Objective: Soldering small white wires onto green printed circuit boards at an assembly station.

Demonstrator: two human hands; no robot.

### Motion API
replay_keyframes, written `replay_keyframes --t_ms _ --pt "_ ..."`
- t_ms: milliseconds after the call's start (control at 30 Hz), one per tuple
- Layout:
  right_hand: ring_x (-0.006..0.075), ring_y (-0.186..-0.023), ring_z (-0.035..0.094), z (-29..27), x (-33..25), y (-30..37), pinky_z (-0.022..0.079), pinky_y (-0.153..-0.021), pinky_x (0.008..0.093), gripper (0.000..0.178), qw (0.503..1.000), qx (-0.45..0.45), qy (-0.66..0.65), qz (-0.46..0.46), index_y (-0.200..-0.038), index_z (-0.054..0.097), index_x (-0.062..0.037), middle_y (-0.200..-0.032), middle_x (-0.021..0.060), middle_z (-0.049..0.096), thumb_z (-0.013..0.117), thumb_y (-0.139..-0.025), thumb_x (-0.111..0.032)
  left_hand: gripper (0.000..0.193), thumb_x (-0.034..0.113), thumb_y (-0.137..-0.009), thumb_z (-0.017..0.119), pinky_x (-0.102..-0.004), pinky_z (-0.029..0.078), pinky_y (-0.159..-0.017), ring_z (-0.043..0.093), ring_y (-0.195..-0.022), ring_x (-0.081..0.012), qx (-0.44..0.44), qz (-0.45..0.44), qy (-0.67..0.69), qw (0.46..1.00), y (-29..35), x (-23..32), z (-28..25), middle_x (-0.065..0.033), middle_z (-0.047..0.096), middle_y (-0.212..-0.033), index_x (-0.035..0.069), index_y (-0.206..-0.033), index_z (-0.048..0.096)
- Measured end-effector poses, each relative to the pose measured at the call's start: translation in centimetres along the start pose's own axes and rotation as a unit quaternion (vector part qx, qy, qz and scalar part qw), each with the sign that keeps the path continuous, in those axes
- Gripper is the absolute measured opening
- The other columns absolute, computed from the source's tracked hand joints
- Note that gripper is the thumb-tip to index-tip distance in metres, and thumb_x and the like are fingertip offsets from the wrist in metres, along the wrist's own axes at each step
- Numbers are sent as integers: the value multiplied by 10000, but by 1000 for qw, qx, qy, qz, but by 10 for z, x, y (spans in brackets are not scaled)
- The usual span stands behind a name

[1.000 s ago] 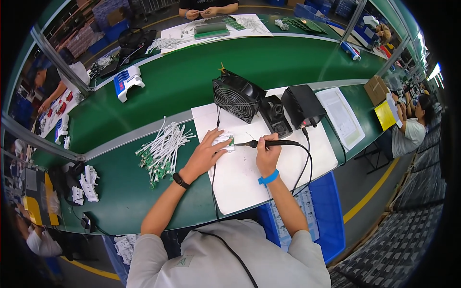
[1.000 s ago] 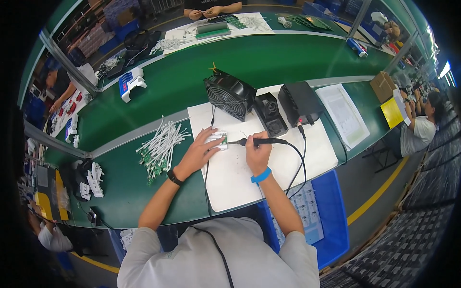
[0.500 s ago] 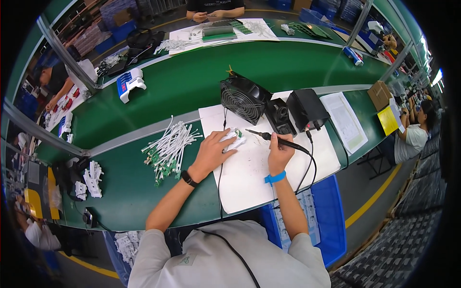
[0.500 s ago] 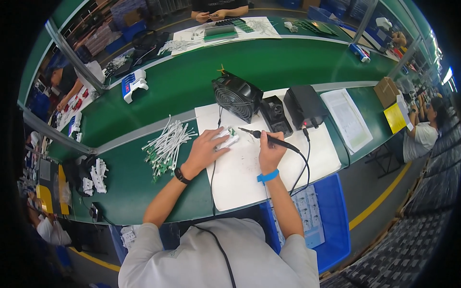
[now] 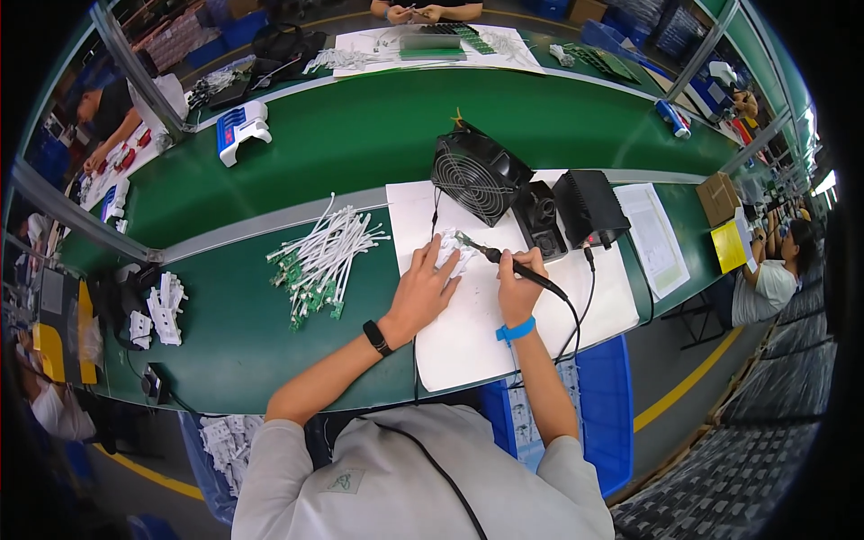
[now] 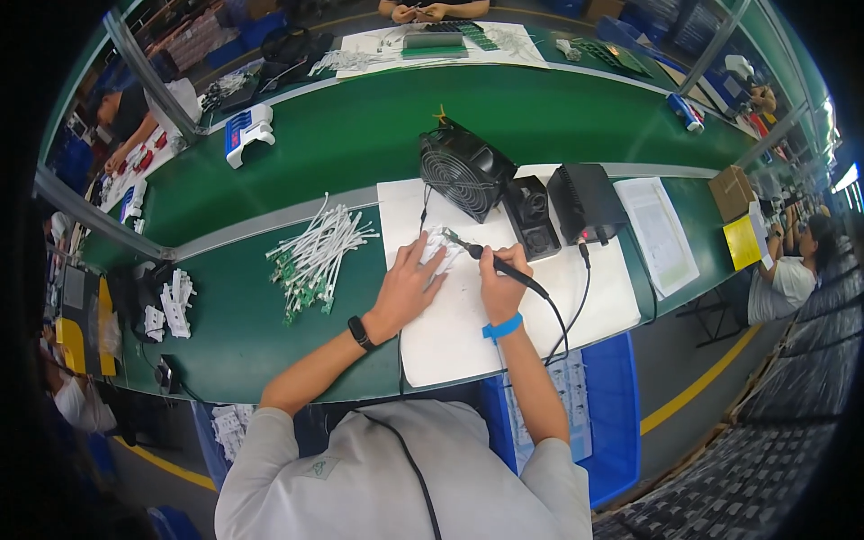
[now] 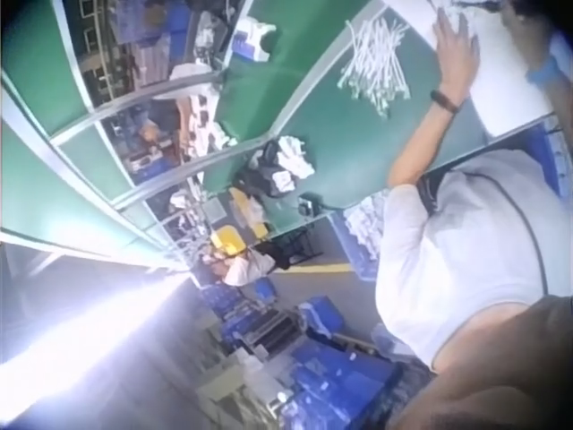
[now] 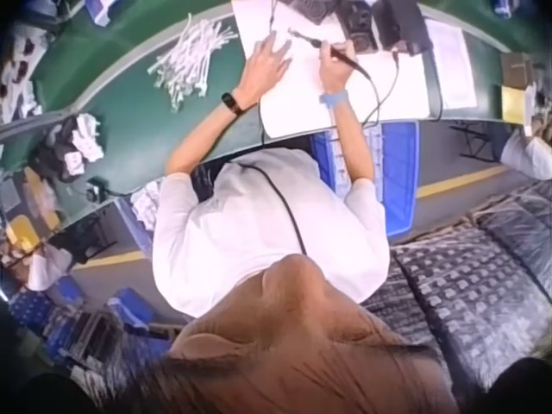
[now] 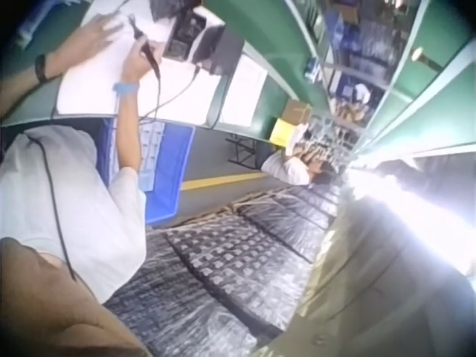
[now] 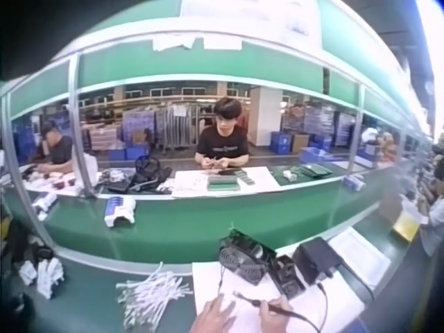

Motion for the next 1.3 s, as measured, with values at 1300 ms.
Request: replay_keyframes --t_ms 1300 --pt "62 -594 435 -13 -4 -5 353 -564 244 231 996 44 1 -72 -841 453 -41 -657 20 496 655 -944 1 384 232 -898 750 -403 589 -863 569 -1166 -355 37 -7 -10 999 2 0 0 -234 549 -1407 63 -1240 707"
Point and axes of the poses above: each hand's wrist, its own y-axis away from the middle knuckle, its own z-axis out of the palm, x = y × z, the point moved 6 cm from there along -y, towards the middle knuckle
